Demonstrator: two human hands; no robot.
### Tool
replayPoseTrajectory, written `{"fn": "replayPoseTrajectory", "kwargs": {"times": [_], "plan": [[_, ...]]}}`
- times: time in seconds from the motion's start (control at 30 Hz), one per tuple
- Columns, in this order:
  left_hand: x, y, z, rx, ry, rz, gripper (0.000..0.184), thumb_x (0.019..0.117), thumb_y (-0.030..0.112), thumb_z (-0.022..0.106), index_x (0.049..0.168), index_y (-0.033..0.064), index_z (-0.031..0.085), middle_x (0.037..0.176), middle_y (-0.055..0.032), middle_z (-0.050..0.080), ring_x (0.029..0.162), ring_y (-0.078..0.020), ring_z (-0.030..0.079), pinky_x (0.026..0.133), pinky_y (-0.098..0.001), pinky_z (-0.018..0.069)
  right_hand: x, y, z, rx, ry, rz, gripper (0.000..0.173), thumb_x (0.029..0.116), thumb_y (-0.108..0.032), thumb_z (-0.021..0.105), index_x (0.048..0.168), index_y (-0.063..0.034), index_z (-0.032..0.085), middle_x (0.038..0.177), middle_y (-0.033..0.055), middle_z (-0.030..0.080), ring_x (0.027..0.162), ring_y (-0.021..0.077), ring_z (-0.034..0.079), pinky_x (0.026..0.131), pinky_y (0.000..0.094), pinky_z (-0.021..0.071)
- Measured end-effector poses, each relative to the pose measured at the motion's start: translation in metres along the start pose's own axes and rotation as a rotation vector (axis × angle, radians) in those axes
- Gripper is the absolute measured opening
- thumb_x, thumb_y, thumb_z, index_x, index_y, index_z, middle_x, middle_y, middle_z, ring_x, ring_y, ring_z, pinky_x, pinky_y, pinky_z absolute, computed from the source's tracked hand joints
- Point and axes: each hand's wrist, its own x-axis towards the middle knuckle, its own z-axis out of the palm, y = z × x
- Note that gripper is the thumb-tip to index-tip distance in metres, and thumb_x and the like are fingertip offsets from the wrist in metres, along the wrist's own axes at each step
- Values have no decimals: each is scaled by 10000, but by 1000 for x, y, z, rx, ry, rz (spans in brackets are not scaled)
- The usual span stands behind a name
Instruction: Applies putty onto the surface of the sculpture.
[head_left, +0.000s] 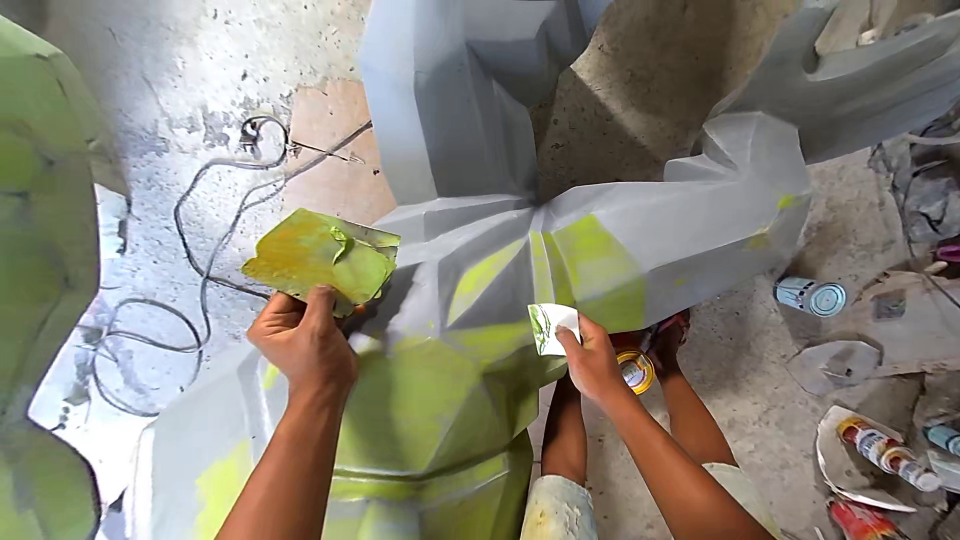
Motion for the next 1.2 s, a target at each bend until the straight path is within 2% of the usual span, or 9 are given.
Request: {"fn": "replayPoseTrajectory", "kwargs": {"times": [0.1,0.17,0.27,0.4,0.57,0.67,0.93,1.07,1.2], "plan": [[0,0,0,-29,6,5,114,974,79,592,917,160,650,768,87,682,671,-69,678,630,-276,605,16,-21,15,-123,-112,-185,247,1023,-169,532,1150,-94,730,1105,16,710,952,110,682,809,363,590],[0,1,1,-50,13,3,123,974,74,586,900,155,642,753,81,676,668,-73,673,633,-280,601,21,-29,20,-163,-276,-254,306,995,-133,519,1219,-95,725,1283,10,690,1141,100,657,955,365,570],[0,0,0,-68,24,-3,120,973,80,597,887,150,642,748,70,679,674,-82,680,642,-291,608,21,-37,24,-378,-551,-304,288,960,-159,518,1093,-116,769,1481,-54,586,1329,61,559,1091,369,504],[-2,0,0,-104,25,-28,92,977,79,606,918,124,660,778,44,696,689,-99,695,652,-308,622,17,-36,27,-651,-718,-346,294,980,-236,494,979,-157,778,1554,-157,492,1242,41,609,985,396,543],[0,0,2,-185,119,-48,96,968,65,609,890,86,661,748,9,694,673,-120,696,639,-323,622,33,-49,13,-682,-637,-202,349,967,-213,504,1201,-187,762,1295,-84,703,1112,73,677,943,406,568],[4,1,-1,-290,177,-121,111,997,88,587,910,80,654,779,-8,696,701,-134,701,671,-339,627,38,-74,27,-486,-491,-274,272,965,-166,536,1130,-147,752,1037,-9,736,930,100,692,809,387,590],[9,6,-9,-596,319,-264,120,1014,74,544,930,68,629,833,-52,701,735,-158,703,694,-333,622,70,-120,109,-591,-504,-951,359,966,-72,589,1280,-175,728,1208,21,686,1079,128,662,904,346,589],[10,8,-8,-626,328,-275,120,1012,60,548,926,60,631,826,-56,696,733,-161,704,690,-330,624,55,-101,119,-864,-494,-1036,418,901,-47,694,1309,-138,710,1095,92,668,882,212,689,685,379,612],[9,7,-9,-639,326,-284,128,1015,60,544,932,44,641,835,-67,705,739,-173,709,701,-342,626,42,-106,109,-1113,-561,-1000,373,971,-76,623,1332,-142,693,1043,85,648,872,216,678,682,372,598]]}}
